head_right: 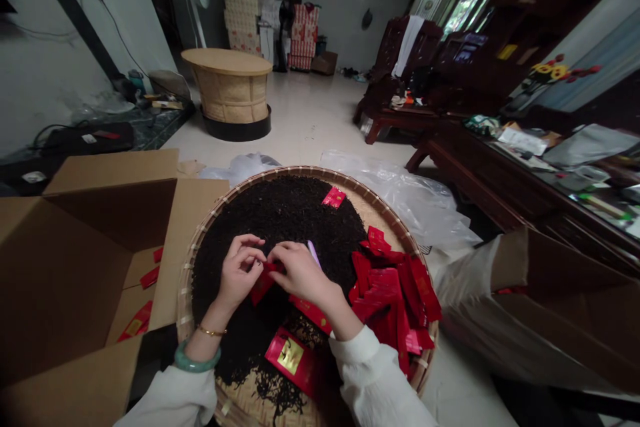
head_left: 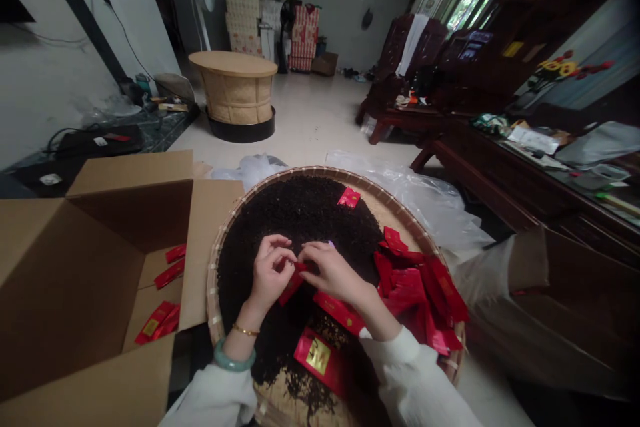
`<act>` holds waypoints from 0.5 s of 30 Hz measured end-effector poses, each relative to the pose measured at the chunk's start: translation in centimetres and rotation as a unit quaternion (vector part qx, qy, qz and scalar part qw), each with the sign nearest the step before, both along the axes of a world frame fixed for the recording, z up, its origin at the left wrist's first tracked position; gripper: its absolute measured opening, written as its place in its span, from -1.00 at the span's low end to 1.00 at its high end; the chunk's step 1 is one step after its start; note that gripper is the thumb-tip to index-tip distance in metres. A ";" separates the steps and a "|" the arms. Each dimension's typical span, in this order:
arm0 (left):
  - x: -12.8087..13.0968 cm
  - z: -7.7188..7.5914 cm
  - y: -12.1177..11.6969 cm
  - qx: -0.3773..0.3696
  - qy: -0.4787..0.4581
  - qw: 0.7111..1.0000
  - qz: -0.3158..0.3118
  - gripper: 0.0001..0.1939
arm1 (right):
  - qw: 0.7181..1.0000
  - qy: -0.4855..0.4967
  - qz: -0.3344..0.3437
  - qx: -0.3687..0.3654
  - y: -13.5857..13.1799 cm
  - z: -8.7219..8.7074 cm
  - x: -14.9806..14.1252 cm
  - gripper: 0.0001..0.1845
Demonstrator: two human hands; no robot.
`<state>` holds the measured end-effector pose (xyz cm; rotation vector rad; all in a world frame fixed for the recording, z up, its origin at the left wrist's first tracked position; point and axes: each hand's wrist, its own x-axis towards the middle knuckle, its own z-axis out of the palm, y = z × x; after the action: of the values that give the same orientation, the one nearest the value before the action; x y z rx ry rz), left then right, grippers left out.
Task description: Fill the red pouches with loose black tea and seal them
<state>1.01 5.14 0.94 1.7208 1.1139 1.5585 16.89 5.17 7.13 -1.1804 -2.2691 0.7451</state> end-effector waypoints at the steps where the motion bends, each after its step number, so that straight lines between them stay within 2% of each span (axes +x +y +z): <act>1: 0.0 -0.1 0.1 -0.017 -0.011 1.000 -0.010 -0.87 | 1.000 -0.012 -0.007 0.006 0.2 0.1 0.3 -0.82; 3: 0.1 -0.1 0.2 -0.074 -0.056 0.996 -0.019 -0.88 | 1.000 -0.010 -0.010 0.012 0.6 0.5 0.8 -0.85; 6: -0.1 0.1 0.5 -0.208 -0.160 0.964 -0.044 -0.66 | 0.999 0.034 0.028 0.017 1.2 1.2 1.8 -0.89; 8: -0.3 0.4 0.5 -0.313 -0.215 0.918 -0.111 -0.54 | 0.995 0.073 0.062 0.026 1.3 1.8 2.3 -0.90; 10: -0.5 0.9 0.2 -0.410 -0.236 0.858 -0.201 -0.43 | 0.991 0.095 0.092 0.037 1.3 2.4 2.6 -0.88; 12: -0.7 1.3 -0.1 -0.468 -0.237 0.806 -0.275 -0.38 | 0.988 0.092 0.114 0.044 1.0 2.9 2.8 -0.84; 13: -0.7 1.5 -0.3 -0.477 -0.237 0.792 -0.299 -0.39 | 0.988 0.084 0.119 0.047 0.9 3.2 2.7 -0.82; 15: -0.8 1.7 -0.5 -0.472 -0.237 0.784 -0.326 -0.44 | 0.990 0.061 0.113 0.050 0.6 3.4 2.6 -0.77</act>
<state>0.23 4.64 2.68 0.7882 0.6928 0.6853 19.49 5.73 10.54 -0.8189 -2.3315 0.7537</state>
